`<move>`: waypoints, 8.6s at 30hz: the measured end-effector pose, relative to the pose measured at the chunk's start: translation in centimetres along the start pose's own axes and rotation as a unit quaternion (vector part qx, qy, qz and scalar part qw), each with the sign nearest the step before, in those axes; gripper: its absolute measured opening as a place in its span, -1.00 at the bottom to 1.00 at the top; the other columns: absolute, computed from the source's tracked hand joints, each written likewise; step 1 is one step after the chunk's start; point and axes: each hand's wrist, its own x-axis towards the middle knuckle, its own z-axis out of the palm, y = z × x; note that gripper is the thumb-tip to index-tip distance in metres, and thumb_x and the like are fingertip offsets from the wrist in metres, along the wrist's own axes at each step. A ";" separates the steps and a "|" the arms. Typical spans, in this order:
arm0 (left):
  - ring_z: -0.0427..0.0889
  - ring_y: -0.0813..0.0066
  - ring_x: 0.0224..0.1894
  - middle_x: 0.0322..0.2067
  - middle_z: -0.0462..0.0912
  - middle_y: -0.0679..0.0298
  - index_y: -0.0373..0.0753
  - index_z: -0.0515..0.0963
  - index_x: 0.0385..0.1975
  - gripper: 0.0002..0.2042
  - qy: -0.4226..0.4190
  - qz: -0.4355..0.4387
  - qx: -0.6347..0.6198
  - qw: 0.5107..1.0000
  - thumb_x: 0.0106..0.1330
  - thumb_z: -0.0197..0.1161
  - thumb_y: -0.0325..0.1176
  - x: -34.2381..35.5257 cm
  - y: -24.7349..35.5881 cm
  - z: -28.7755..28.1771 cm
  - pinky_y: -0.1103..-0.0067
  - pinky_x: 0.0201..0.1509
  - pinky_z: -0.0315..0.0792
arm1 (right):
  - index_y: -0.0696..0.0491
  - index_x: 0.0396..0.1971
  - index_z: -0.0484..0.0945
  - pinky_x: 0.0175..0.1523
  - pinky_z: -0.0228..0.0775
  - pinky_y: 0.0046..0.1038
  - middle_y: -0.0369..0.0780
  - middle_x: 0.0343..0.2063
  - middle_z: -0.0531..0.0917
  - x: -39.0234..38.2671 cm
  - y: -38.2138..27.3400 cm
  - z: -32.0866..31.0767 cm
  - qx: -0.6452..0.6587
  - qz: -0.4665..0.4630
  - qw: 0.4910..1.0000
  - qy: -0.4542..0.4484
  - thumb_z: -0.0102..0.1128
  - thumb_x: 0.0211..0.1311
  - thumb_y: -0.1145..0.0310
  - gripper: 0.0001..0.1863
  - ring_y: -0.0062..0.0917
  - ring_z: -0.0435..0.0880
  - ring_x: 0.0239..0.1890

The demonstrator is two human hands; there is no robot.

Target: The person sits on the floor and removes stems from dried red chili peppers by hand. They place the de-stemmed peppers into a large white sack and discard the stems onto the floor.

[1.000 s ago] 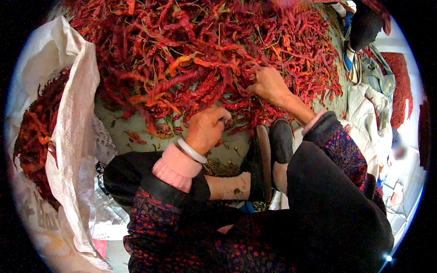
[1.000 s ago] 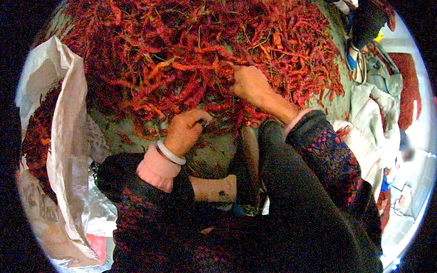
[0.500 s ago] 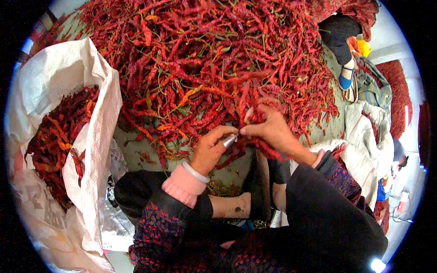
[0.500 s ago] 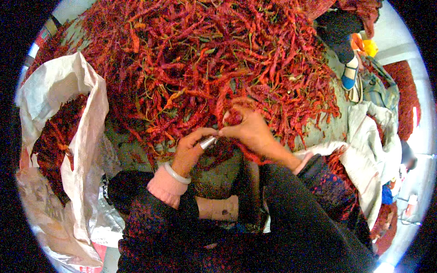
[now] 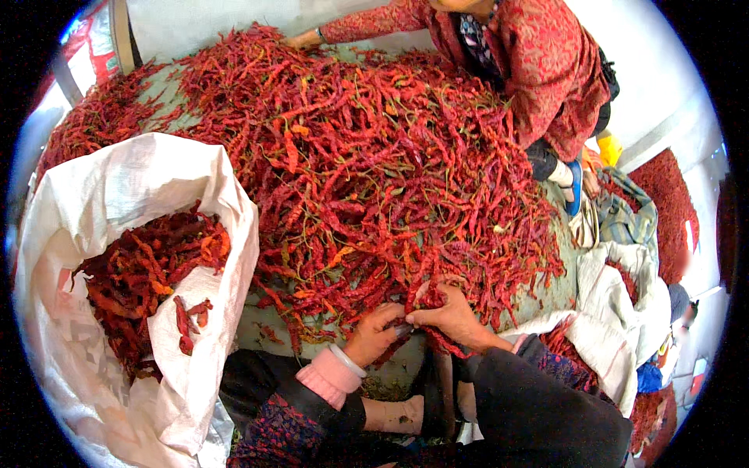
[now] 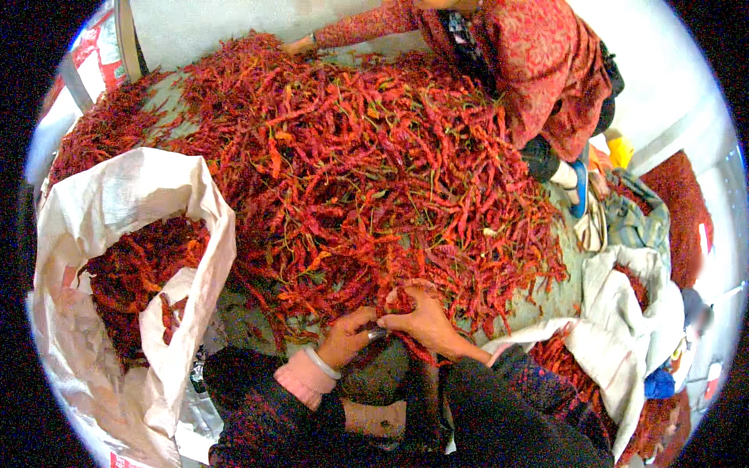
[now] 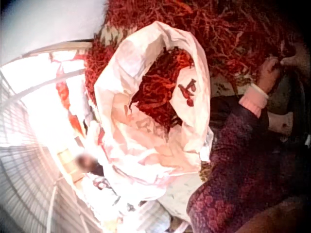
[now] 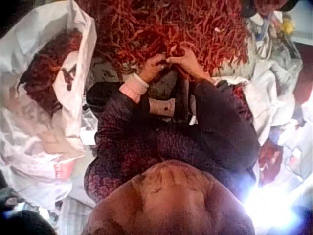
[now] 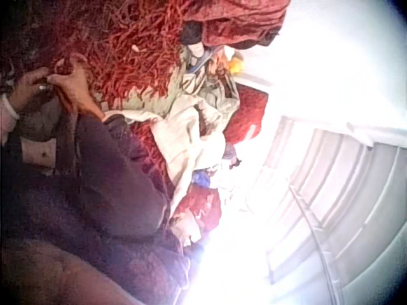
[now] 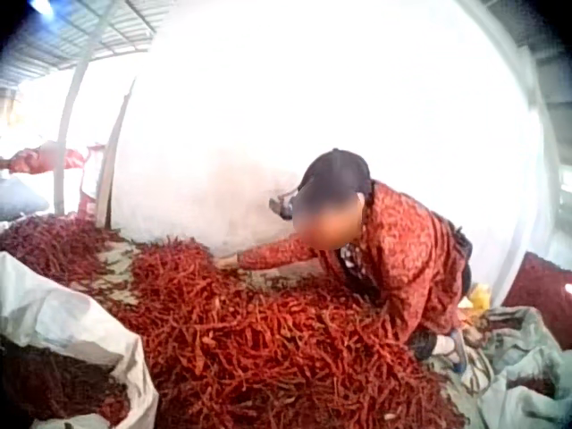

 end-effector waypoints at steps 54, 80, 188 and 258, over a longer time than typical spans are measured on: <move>0.51 0.19 -0.33 -0.44 0.48 0.11 -0.36 0.50 -0.37 -0.80 -0.047 -0.001 0.091 0.995 -0.06 0.08 -0.58 -0.4 -0.8 -0.1 0.49 -0.24 0.39 | 0.10 -0.35 0.49 -0.28 0.37 -0.41 -0.13 -0.51 0.54 0.2 1.2 -3.3 -0.280 -0.214 0.934 -0.053 0.22 -0.19 0.40 -0.71 -0.32 0.55 -0.41; 0.55 0.37 -0.24 -0.32 0.55 0.15 -0.31 0.47 -0.26 -0.73 0.025 -0.044 0.144 0.988 0.02 -0.04 -0.64 -0.6 0.9 1.0 0.56 -0.10 0.39 | 0.13 -0.56 0.52 -0.35 0.32 -0.58 -0.30 -0.60 0.56 -1.9 2.7 -1.7 0.034 0.089 0.995 -0.028 0.20 -0.13 0.45 -0.90 -0.64 0.49 -0.54; 0.17 0.04 0.13 0.11 0.20 -0.02 -0.39 0.23 0.05 -0.58 0.256 -0.027 0.621 0.740 0.26 -0.20 -0.27 -45.6 -7.9 -13.8 0.30 0.19 0.10 | 0.10 -0.43 0.50 -0.46 0.33 -0.54 -0.27 -0.58 0.57 -18.4 2.5 -8.4 0.089 -0.160 0.981 0.068 0.30 -0.12 0.54 -0.80 -0.61 0.52 -0.57; 0.40 0.29 -0.06 -0.25 0.48 0.22 -0.20 0.38 -0.10 -0.66 -0.058 0.107 0.695 0.708 0.05 0.02 -0.42 -15.6 7.3 12.6 0.38 -0.05 0.24 | 0.15 -0.41 0.51 -0.45 0.33 -0.52 -0.25 -0.62 0.55 -13.3 15.7 3.0 0.260 -0.028 0.949 -0.176 0.21 -0.11 0.44 -0.80 -0.56 0.50 -0.60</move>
